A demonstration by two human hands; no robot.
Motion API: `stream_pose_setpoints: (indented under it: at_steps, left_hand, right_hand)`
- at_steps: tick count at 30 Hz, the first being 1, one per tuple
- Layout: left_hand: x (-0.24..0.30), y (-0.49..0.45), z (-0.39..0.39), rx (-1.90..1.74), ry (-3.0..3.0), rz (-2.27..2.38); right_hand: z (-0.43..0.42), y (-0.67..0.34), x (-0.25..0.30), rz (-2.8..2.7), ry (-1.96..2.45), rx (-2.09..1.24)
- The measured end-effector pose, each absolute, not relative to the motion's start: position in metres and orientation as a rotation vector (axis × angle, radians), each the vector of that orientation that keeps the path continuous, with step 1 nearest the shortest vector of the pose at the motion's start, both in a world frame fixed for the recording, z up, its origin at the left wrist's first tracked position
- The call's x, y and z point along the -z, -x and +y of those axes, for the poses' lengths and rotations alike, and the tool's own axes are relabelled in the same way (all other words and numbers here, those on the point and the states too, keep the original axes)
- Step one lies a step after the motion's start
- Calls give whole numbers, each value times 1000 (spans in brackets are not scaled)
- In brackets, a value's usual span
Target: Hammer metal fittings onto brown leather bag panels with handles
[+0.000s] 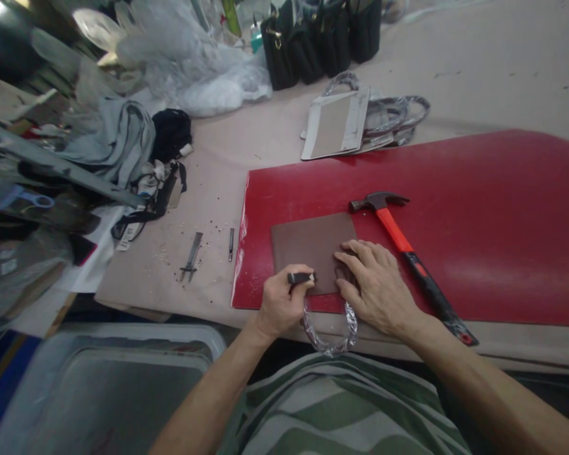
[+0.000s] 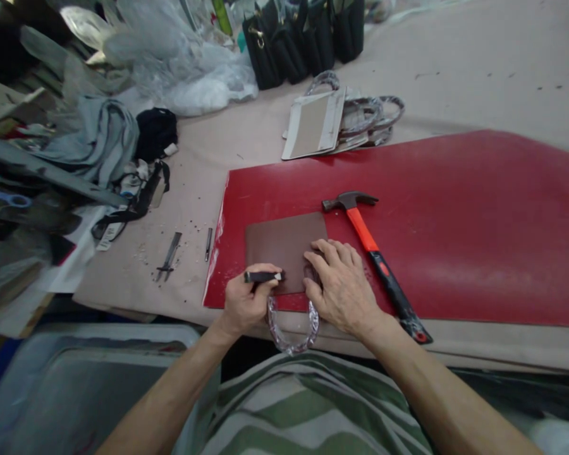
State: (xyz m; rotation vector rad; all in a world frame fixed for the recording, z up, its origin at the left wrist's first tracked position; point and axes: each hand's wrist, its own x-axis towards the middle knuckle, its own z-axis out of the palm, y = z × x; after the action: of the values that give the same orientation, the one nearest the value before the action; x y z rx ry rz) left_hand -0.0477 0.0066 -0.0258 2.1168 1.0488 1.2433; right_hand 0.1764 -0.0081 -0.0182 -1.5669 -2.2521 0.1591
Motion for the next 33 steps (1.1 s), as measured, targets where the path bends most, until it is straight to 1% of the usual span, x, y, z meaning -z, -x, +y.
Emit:
stream_pose_setpoints:
  at_steps: [2, 4, 14, 24, 33]
  left_hand:
    - [20, 47, 6, -1237, -1944, 1177]
    - [16, 46, 5, -1201, -1897, 1184]
    - [19, 37, 8, -1263, -2013, 1089]
    - [19, 32, 9, -1223, -2043, 1128]
    - [20, 27, 12, -1110, -2252, 1093]
  right_hand:
    - [-8, -176, 17, -2251, 1579, -163]
    - [-8, -175, 17, -2244, 1586, -171]
    - [-9, -175, 18, -2242, 1584, -152]
    - [-9, -174, 17, -2244, 1602, -158]
    - [-9, -174, 19, -2206, 1567, -177]
